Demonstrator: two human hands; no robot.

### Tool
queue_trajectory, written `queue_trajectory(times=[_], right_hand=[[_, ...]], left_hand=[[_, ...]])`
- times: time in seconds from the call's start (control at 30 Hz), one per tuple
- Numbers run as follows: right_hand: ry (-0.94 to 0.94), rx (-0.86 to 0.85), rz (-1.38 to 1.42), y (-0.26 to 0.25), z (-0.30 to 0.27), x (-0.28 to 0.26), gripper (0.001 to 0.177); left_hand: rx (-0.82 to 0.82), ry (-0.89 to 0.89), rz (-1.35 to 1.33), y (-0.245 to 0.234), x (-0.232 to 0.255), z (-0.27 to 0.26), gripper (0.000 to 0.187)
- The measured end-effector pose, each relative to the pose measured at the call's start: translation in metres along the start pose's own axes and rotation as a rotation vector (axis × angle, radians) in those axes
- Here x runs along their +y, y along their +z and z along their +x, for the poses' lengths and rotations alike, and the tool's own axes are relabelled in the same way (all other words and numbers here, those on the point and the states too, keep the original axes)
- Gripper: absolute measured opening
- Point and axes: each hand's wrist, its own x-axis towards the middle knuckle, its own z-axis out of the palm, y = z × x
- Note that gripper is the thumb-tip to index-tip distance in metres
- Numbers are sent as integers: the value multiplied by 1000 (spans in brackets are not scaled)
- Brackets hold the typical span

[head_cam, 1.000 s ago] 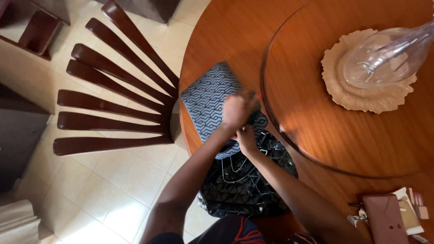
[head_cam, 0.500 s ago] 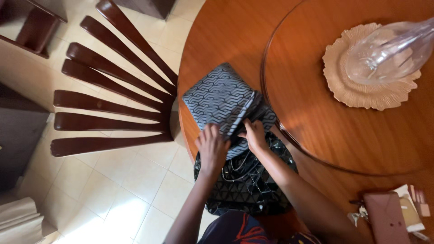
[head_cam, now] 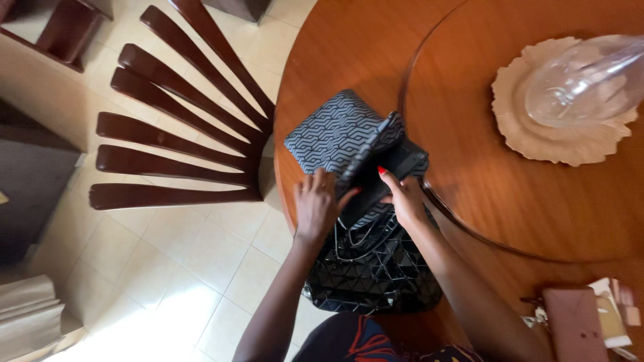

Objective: The person packs a black handbag with daily essentials at a dining table. They place a laptop, power adapter, keys, wallet, and a small packet into the bag, arranging items by hand.

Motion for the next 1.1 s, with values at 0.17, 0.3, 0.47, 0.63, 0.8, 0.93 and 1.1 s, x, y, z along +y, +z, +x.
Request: queue_trajectory(times=[0.17,0.3,0.47,0.63,0.8,0.93,1.1], right_hand=[[-15,-69,-10,-51,-51,-38,41],[-233,-63,-548,-116,-104,-85,39],[240,367,-242,-184,-188,-158,41],[57,518,-723,-216,-228,-196,37],[-435,309,-1920,-199,-196,-154,39],[-88,32,-1415,-190,-172,-123,31],[-1116,-229,-1605,-190,-163,-99,55]], left_hand=[[4,-155,-57,22,2,44,23],[17,-173,-99,35,-20,58,23],[-94,-312,-116,46,-43,59,24],[37,-258,-56,50,-66,59,26],[-92,-352,44,33,-78,67,34],[10,-296,19,10,-78,58,22],[12,-320,14,-11,-75,53,30]])
